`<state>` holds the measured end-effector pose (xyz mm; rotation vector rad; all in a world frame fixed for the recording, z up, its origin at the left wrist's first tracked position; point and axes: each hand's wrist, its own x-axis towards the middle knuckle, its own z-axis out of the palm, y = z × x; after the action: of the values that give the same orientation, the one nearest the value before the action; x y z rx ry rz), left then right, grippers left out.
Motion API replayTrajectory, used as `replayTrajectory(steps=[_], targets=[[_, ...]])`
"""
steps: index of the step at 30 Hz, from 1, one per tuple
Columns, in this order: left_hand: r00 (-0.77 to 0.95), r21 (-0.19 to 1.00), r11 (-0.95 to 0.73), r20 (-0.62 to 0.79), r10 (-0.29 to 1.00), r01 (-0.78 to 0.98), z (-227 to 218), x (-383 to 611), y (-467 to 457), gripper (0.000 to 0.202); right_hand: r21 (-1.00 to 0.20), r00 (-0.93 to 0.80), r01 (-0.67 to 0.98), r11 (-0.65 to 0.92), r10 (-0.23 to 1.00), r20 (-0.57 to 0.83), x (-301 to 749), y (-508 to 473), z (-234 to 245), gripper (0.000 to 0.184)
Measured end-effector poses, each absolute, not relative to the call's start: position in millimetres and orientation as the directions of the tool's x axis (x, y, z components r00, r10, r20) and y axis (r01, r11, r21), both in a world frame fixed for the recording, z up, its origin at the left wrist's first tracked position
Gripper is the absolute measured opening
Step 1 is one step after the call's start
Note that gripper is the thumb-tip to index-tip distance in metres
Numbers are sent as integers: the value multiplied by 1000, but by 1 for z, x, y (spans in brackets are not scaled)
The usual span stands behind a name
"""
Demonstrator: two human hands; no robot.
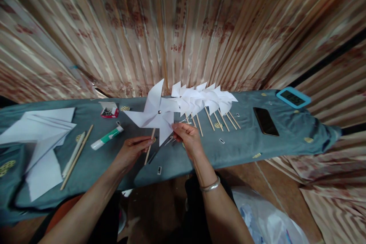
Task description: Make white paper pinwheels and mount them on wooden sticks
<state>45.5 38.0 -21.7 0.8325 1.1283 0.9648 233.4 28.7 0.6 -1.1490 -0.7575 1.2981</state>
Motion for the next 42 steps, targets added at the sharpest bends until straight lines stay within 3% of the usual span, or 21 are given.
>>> replayTrajectory(steps=[17, 23, 27, 30, 34, 37, 42], targets=[[185, 935, 304, -271, 945, -183, -25, 45, 37, 26, -913, 90, -369, -174, 971, -221, 216, 27, -2, 32], [192, 949, 267, -234, 953, -167, -27, 46, 35, 21, -935, 16, -313, -166, 984, -180, 211, 24, -3, 30], [206, 934, 307, -269, 941, -181, -24, 48, 34, 28, -944, -13, -282, -171, 985, -175, 209, 23, -3, 32], [195, 917, 333, -293, 936, -219, -21, 48, 36, 29, -972, -23, -189, -142, 990, -140, 207, 23, -5, 32], [156, 855, 384, -351, 923, -349, -16, 47, 39, 31, -998, -89, 59, -31, 995, -37, 203, 17, -14, 30], [158, 815, 407, -376, 913, -412, -12, 46, 40, 33, -978, -175, 209, -9, 984, -46, 197, 11, -23, 25], [210, 804, 417, -361, 909, -423, -11, 46, 39, 30, -968, -225, 251, 12, 973, -46, 185, 6, -27, 17]])
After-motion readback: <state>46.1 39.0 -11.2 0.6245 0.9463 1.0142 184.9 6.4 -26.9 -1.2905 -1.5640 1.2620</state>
